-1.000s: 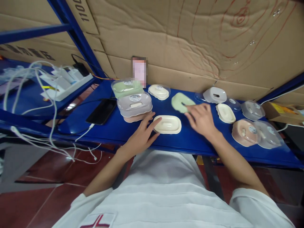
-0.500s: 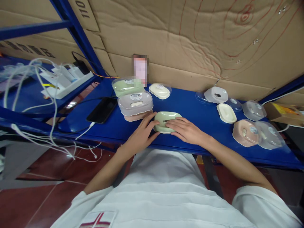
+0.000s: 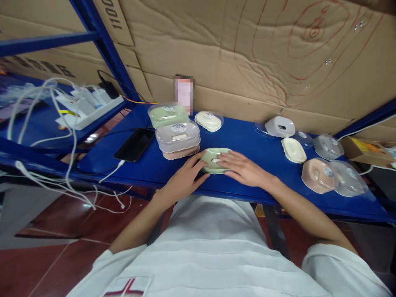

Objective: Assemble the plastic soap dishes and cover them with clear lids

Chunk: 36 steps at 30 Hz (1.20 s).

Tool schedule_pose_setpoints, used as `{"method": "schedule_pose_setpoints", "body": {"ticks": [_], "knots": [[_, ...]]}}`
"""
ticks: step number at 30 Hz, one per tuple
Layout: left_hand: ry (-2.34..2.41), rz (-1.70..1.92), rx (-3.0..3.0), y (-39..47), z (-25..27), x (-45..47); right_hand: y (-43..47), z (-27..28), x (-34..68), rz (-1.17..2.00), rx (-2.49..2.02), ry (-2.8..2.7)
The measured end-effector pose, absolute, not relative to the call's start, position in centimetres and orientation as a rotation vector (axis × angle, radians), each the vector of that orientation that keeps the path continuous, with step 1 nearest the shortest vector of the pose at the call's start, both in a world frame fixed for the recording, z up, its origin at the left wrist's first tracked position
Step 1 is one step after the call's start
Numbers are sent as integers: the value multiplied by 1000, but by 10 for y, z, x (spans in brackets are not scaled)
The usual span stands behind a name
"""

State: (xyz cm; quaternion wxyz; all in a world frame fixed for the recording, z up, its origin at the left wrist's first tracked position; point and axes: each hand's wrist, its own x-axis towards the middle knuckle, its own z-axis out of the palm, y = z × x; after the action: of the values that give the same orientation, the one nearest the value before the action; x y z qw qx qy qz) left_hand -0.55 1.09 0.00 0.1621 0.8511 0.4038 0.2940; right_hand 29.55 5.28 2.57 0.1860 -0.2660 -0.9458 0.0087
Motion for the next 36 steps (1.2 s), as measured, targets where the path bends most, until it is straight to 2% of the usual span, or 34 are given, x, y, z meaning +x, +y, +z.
{"method": "schedule_pose_setpoints", "body": {"ticks": [5,8,12,16,22,36], "knots": [[1170,789,2431,10,2,-6,101,35,362,-165,-1341,-2241],[1171,780,2429,10,3,-6,127,20,389,-175,-1763,-2147],[1158,770,2421,10,3,-6,145,-1,393,-149,-2014,-2074],[1157,777,2427,10,2,-6,146,0,389,-223,-1908,-2071],[1144,770,2423,10,4,-6,134,12,385,-81,-1466,-2375],[1123,806,2322,11,0,-11,110,22,387,154,-1445,-2356]]}}
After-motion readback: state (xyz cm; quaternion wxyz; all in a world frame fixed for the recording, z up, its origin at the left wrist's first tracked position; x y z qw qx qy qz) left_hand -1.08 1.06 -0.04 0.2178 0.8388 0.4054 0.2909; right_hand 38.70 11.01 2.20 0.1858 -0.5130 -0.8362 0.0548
